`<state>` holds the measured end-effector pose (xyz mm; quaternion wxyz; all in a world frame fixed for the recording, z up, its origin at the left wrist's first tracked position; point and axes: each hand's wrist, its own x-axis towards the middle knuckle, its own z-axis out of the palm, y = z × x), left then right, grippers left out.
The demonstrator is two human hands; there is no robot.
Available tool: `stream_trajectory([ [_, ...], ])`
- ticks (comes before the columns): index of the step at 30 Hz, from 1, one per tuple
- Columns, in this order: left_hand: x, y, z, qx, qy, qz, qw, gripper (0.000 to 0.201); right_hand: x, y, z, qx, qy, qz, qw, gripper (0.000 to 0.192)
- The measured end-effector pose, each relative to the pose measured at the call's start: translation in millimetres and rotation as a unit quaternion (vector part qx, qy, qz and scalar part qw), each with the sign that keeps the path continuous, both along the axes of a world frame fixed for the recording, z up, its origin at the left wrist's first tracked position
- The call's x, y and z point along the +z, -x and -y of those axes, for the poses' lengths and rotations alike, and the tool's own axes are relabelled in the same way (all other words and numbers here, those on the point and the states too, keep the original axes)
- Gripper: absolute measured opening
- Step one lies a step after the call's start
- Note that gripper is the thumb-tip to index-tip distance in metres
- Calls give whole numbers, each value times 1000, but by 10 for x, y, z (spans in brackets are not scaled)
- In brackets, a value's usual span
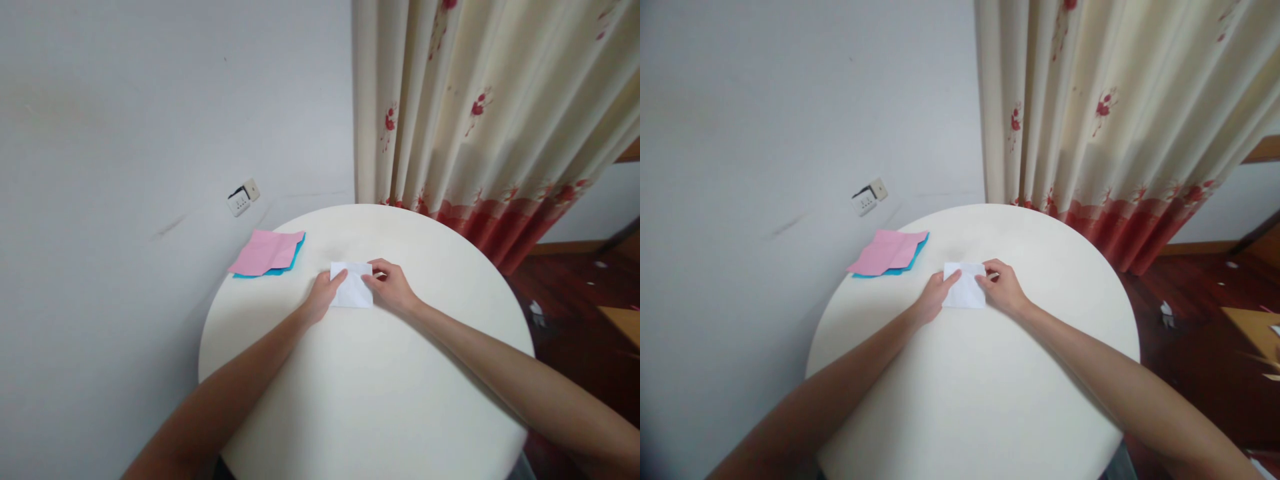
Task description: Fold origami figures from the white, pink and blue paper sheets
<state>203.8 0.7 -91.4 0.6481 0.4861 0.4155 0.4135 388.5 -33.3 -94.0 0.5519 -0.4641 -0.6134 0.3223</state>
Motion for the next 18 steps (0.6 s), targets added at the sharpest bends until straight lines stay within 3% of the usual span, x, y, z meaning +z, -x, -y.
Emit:
stream_trajectory([
  [11, 23, 1, -19, 16, 31, 43, 998, 31, -81, 36, 16, 89, 20, -54, 994, 34],
  [18, 66, -6, 21, 15, 13, 45, 999, 35, -54, 27, 56, 56, -29, 42, 997, 32],
])
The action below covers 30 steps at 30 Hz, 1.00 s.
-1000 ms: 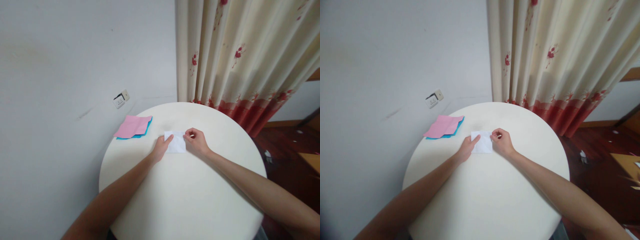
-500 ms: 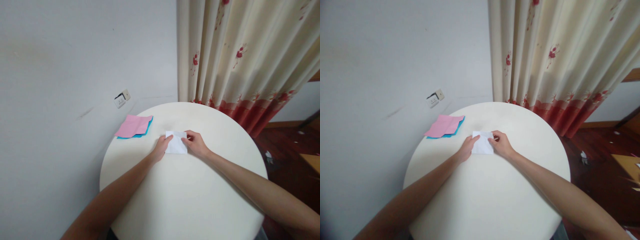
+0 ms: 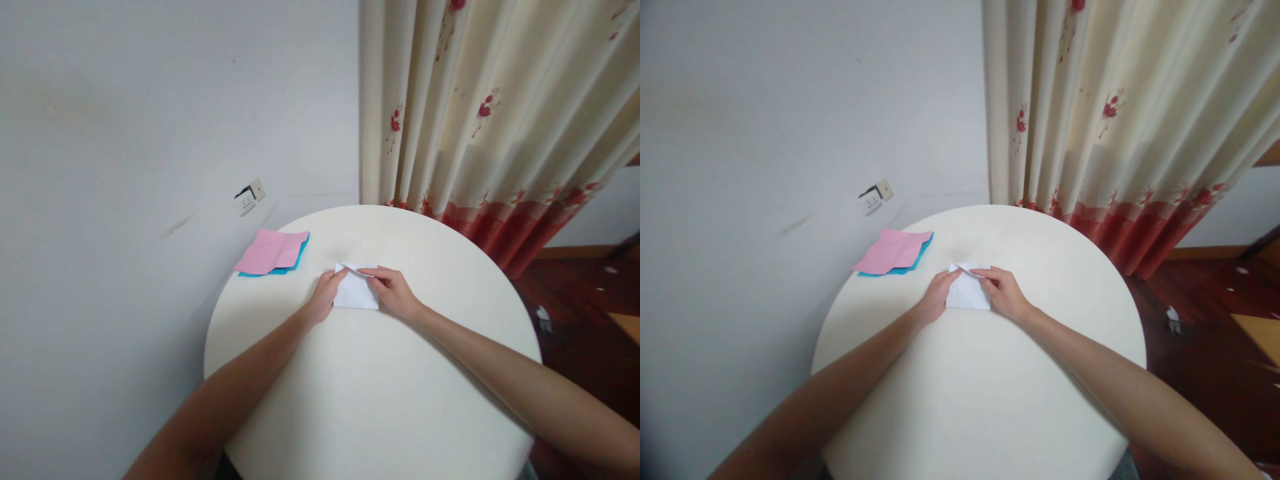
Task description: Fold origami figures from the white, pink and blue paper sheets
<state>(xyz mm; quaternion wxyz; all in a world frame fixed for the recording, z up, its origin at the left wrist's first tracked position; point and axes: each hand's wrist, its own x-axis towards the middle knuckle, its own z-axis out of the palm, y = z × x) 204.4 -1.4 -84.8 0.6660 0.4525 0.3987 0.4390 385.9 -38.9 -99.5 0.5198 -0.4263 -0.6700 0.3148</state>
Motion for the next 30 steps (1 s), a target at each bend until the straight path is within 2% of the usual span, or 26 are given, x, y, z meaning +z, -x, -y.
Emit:
stream_trajectory([
  [7, -36, 14, -26, -9, 17, 10, 1000, 57, 30, 1, 26, 1, -25, 51, 998, 40],
  [10, -25, 13, -8, -27, 4, -12, 1000, 54, 83, 7, 62, 9, -35, 82, 996, 42],
  [13, -24, 5, 0, -13, -1, -19, 1000, 48, 132, 0, 93, 16, -40, 105, 994, 47],
  [17, -59, -5, -20, 14, -15, -13, 1000, 42, 142, -21, 76, 8, -44, 60, 997, 51],
  [21, -96, -12, -25, 20, -59, -39, 997, 41, 147, -7, 12, -76, 31, -78, 994, 46],
  [22, -104, -12, -21, 17, -73, -47, 996, 42, 152, 5, 0, -76, 65, -104, 990, 47],
  [26, -126, -2, -8, 7, -93, -72, 993, 46, 152, 57, -11, -3, 196, -133, 972, 50],
  [30, -113, 10, 6, -4, -90, -73, 993, 46, 99, 69, -10, -16, 226, -140, 964, 45],
])
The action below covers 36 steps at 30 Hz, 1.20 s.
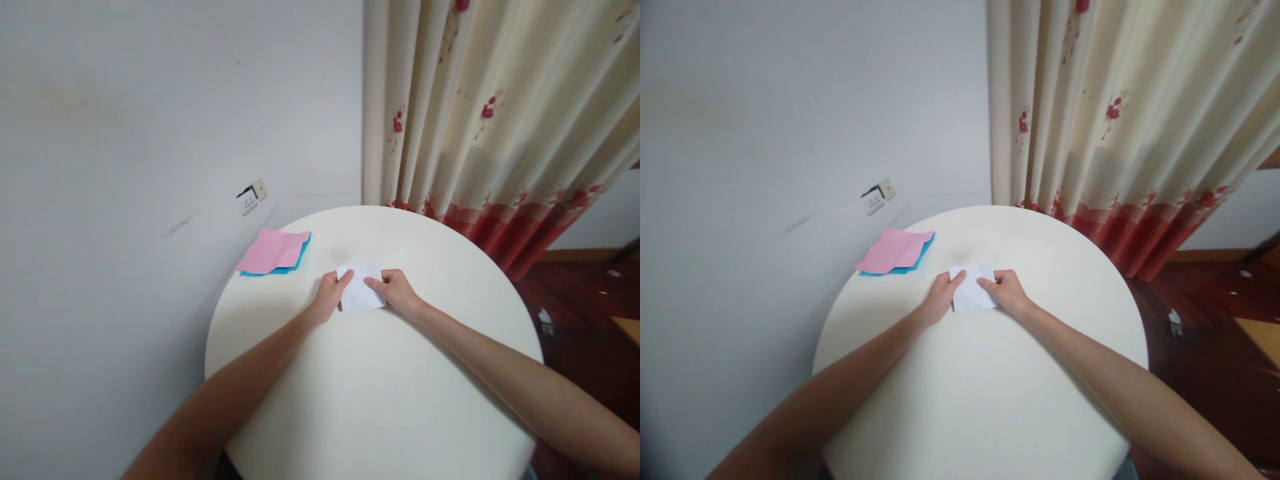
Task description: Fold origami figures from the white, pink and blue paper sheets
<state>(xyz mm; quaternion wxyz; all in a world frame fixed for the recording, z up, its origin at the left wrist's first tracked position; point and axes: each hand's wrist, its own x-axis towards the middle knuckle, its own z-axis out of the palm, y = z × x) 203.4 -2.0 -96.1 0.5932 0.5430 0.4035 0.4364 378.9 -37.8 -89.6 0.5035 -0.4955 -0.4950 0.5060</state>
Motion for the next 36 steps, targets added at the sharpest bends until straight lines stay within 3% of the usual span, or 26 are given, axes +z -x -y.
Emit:
stream_trajectory([
  [6, 72, -8, 43, -28, 20, 11, 999, 44, -76, -9, -25, -1, -17, -11, 1000, 39],
  [14, 16, -8, -29, 29, 22, 55, 998, 37, -26, -19, -20, -8, 1, -22, 1000, 36],
  [22, 121, 39, -89, 76, 27, 121, 989, 48, 19, -46, -8, -21, 7, -28, 999, 38],
  [26, 89, 41, -96, 21, 47, 130, 990, 57, 23, -49, -8, -30, 4, -34, 999, 40],
  [30, 30, 26, -51, -44, 37, 62, 996, 46, 16, -28, -11, -19, -4, -29, 999, 40],
  [36, -10, 26, -32, -24, 26, 47, 998, 40, -6, -20, -21, 2, -13, -38, 999, 39],
])
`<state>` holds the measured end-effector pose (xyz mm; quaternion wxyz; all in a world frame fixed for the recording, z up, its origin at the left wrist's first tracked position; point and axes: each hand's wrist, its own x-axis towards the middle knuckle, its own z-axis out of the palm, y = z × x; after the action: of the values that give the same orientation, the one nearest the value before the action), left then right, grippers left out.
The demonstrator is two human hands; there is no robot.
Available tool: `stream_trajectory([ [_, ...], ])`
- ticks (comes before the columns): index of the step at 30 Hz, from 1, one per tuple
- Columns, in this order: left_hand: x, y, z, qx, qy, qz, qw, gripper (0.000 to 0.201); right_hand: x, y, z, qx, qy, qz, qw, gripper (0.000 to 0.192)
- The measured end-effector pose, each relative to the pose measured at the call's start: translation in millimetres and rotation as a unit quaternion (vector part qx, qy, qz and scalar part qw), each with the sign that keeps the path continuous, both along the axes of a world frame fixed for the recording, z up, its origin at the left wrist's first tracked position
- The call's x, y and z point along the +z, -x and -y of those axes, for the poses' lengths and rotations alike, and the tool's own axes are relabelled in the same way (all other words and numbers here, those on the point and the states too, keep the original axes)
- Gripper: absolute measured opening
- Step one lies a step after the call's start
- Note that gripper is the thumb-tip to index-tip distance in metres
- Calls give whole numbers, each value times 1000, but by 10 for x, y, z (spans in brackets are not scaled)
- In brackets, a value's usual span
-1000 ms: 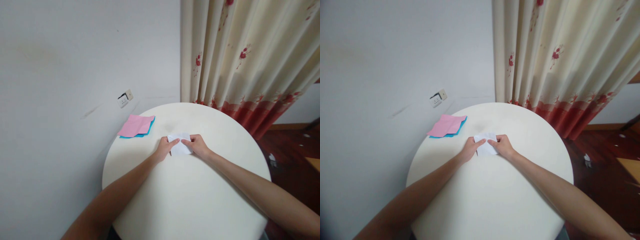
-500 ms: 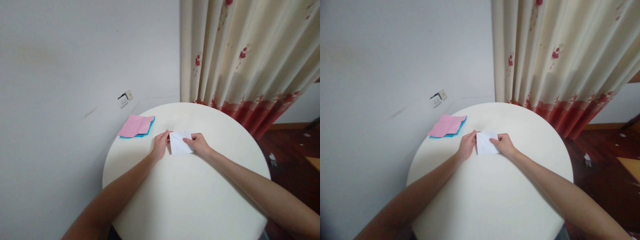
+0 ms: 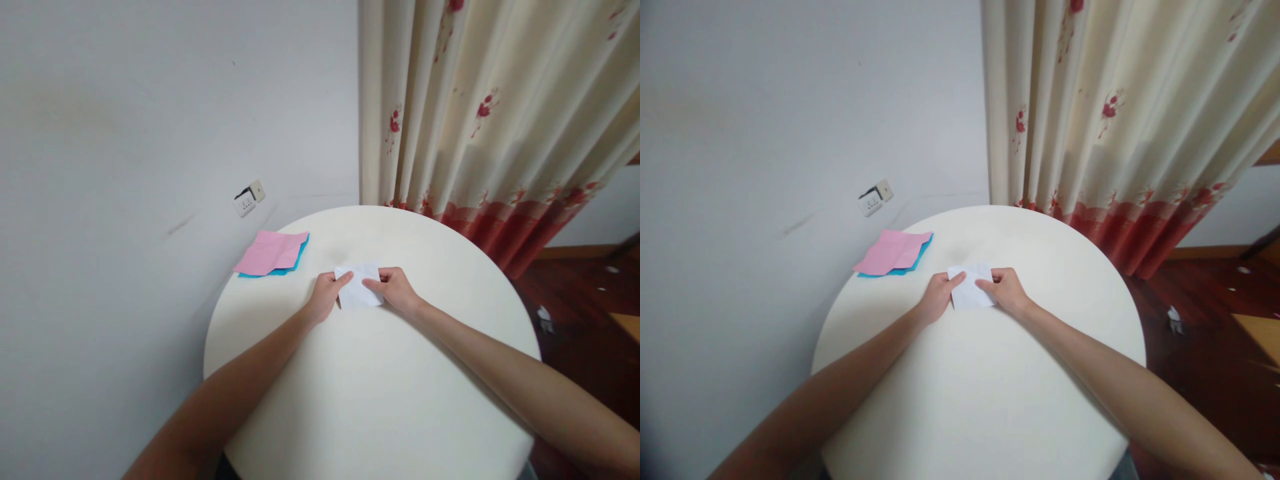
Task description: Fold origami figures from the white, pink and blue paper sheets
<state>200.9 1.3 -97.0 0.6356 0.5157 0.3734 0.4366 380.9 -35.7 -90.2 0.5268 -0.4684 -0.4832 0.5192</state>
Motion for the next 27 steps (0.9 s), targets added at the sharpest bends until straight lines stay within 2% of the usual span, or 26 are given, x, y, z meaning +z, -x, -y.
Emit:
stream_trajectory([
  [5, -10, -25, -25, 56, 12, 11, 998, 40, -59, -76, -65, -37, -55, 105, 992, 44],
  [7, -15, -21, -35, 67, 11, 25, 997, 40, -60, -114, -87, -45, -71, 117, 990, 46],
  [13, -48, 20, -73, 78, 16, 32, 996, 42, 26, -150, -87, -88, -29, 33, 995, 57],
  [15, -62, 15, -80, 80, 10, 29, 996, 43, 42, -112, -64, -73, -19, 18, 997, 58],
  [20, -54, -15, -47, 62, -4, 12, 998, 44, 6, 14, 13, 29, 18, 2, 999, 48],
  [27, 21, -35, 31, 22, 1, -8, 1000, 45, -17, 34, 34, 9, 36, 1, 999, 40],
])
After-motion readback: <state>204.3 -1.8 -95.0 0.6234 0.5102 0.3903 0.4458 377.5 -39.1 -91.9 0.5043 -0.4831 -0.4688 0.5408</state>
